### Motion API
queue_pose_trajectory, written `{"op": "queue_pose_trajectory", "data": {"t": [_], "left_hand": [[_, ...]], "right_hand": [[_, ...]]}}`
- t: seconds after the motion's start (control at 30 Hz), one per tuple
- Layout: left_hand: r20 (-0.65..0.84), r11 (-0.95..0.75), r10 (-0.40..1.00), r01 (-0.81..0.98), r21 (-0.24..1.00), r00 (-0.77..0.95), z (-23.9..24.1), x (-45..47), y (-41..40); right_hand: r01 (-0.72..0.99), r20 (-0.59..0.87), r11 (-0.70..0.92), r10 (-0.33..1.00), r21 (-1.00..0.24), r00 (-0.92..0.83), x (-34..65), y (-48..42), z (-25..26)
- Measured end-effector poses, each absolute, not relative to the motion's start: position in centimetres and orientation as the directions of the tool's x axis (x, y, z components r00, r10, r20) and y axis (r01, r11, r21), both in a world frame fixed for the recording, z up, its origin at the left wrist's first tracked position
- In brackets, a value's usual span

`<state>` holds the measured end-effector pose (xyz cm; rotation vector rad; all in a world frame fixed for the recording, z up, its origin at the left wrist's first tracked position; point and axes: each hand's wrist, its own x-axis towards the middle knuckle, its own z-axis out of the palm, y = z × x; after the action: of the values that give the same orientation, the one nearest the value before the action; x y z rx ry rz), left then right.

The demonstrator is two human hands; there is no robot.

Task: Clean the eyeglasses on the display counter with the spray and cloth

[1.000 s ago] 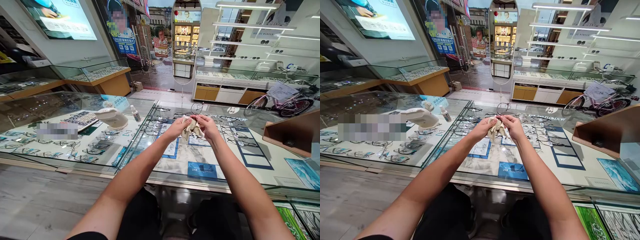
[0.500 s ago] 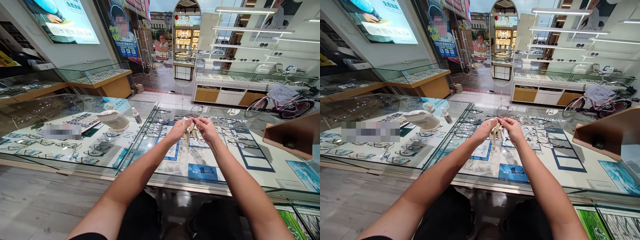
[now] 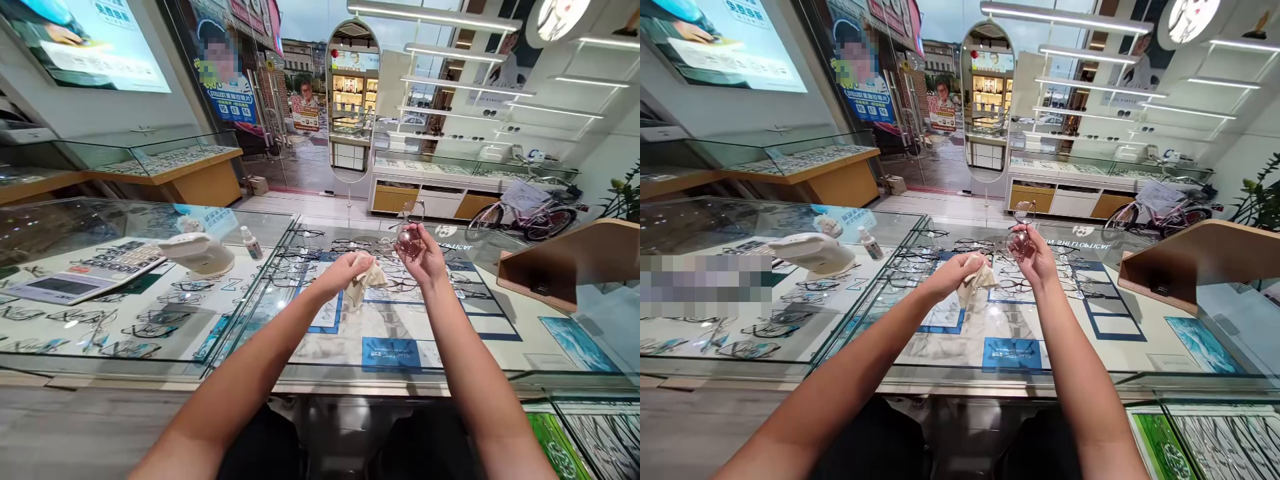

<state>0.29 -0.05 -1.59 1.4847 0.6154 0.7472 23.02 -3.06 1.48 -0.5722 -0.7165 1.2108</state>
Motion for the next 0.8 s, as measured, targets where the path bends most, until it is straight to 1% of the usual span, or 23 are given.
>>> {"op": "queue_pose_trajectory", "data": {"t": [0.1, 0.23, 0.3, 0.4, 0.5, 0.57, 0.7, 0.8], "left_hand": [[0.033, -0.094, 0.686, 0.043, 0.995, 0.727, -1.6, 0.5, -0.9], [-0.011, -0.067, 0.554, 0.059, 0.996, 0.832, -1.3, 1.0, -1.8], [-0.036, -0.033, 0.524, 0.063, 0.997, 0.851, -1.2, 1.3, -2.2], [-0.074, 0.007, 0.518, 0.082, 0.997, 0.852, -1.2, 1.3, -2.4], [-0.08, 0.026, 0.547, 0.079, 0.997, 0.833, -1.3, 1.3, -2.3], [-0.063, 0.042, 0.602, 0.048, 0.998, 0.796, -1.3, 1.2, -2.0], [0.014, 0.079, 0.779, -0.12, 0.99, 0.627, -1.0, 1.1, -1.1], [0.046, 0.114, 0.844, -0.262, 0.958, 0.535, -0.5, 0.9, -0.5]], "right_hand": [[-0.607, 0.185, 0.251, 0.968, -0.754, 0.171, 23.3, -3.1, 1.5], [-0.568, 0.208, 0.246, 0.969, -0.785, 0.134, 23.4, -3.1, 1.7], [-0.585, 0.206, 0.249, 0.968, -0.772, 0.14, 23.3, -3.2, 1.8], [-0.569, 0.224, 0.269, 0.963, -0.777, 0.149, 23.1, -3.2, 1.9], [-0.529, 0.238, 0.286, 0.958, -0.799, 0.159, 23.1, -3.3, 2.0], [-0.519, 0.234, 0.286, 0.958, -0.806, 0.165, 23.1, -3.3, 2.0], [-0.493, 0.239, 0.282, 0.959, -0.823, 0.151, 22.9, -3.5, 2.1], [-0.457, 0.246, 0.276, 0.961, -0.845, 0.125, 22.3, -3.6, 2.1]]}}
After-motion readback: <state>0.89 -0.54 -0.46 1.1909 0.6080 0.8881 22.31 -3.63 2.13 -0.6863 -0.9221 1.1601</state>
